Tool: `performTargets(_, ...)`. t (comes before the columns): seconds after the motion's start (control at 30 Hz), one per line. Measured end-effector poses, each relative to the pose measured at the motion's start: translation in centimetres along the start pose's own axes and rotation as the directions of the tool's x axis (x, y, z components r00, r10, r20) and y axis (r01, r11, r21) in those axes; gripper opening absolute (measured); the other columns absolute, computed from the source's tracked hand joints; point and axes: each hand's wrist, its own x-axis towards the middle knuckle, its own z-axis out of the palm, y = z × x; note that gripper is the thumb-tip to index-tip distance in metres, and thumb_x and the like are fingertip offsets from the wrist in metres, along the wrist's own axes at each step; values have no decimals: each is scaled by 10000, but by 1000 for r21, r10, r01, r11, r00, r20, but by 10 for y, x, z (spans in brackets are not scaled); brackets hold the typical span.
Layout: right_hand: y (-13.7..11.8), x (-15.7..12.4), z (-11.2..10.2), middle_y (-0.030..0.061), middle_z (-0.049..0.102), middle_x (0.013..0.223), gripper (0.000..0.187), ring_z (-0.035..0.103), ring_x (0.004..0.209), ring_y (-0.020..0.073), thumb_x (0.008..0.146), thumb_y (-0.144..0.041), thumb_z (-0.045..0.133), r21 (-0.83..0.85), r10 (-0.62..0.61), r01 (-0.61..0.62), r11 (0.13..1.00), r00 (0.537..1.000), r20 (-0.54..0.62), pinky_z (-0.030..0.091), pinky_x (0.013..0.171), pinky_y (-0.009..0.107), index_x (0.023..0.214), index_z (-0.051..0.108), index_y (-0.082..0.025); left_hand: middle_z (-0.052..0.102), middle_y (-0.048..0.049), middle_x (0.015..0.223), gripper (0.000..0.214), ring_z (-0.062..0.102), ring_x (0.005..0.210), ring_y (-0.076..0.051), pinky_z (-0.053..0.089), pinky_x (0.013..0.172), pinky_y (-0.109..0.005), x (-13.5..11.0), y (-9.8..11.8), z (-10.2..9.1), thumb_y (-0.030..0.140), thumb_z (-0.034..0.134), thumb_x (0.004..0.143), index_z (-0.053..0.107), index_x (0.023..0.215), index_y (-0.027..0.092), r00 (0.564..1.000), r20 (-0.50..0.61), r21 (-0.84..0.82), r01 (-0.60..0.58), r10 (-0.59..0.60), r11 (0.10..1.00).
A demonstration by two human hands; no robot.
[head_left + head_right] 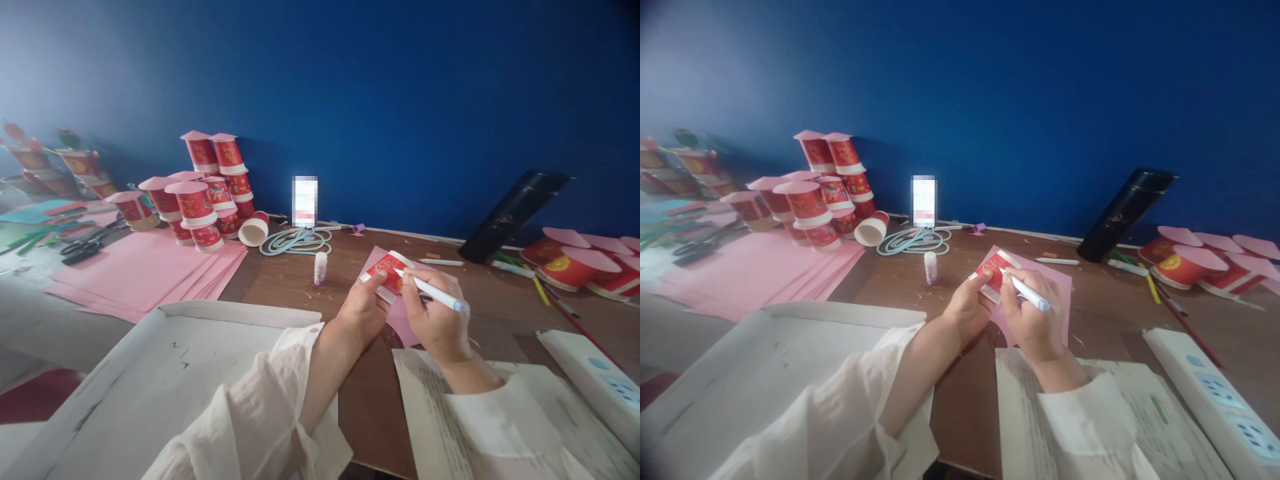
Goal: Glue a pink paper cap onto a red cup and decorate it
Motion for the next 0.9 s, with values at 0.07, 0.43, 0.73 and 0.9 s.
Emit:
performTargets(0.07,0,0,0,88,764,908,127,719,846,230,922,-281,584,0,8,-8,1000,1000,10,565,779,370,945,679,-201,698,-30,748,78,670,774,-153,468,884,-264,0,-1,0,141,749,743,694,797,140,1000,-2,-5,0,0,1000)
performTargets(0.43,2,-1,-1,91,760,911,135,714,842,234,916,-299,593,1,31,-31,1000,999,22,564,767,372,945,682,-200,703,-31,743,28,680,785,-152,481,896,-264,1,0,0,113,701,776,691,775,139,1000,1,-42,14,-14,999)
performTargets(0.73,3,-2,-1,93,759,932,120,713,862,231,908,-286,608,10,20,-20,1000,1000,21,565,779,361,959,675,-200,716,-43,777,28,693,881,-179,474,936,-274,0,1,0,117,692,779,699,788,143,1000,6,-42,27,-27,999)
performTargets(0.9,4,-2,-2,91,762,928,115,710,834,226,905,-272,611,5,9,-9,1000,1000,14,564,758,354,965,672,-195,725,-59,797,32,684,852,-172,472,941,-278,1,1,-3,120,694,780,708,807,131,999,38,-43,20,-19,999)
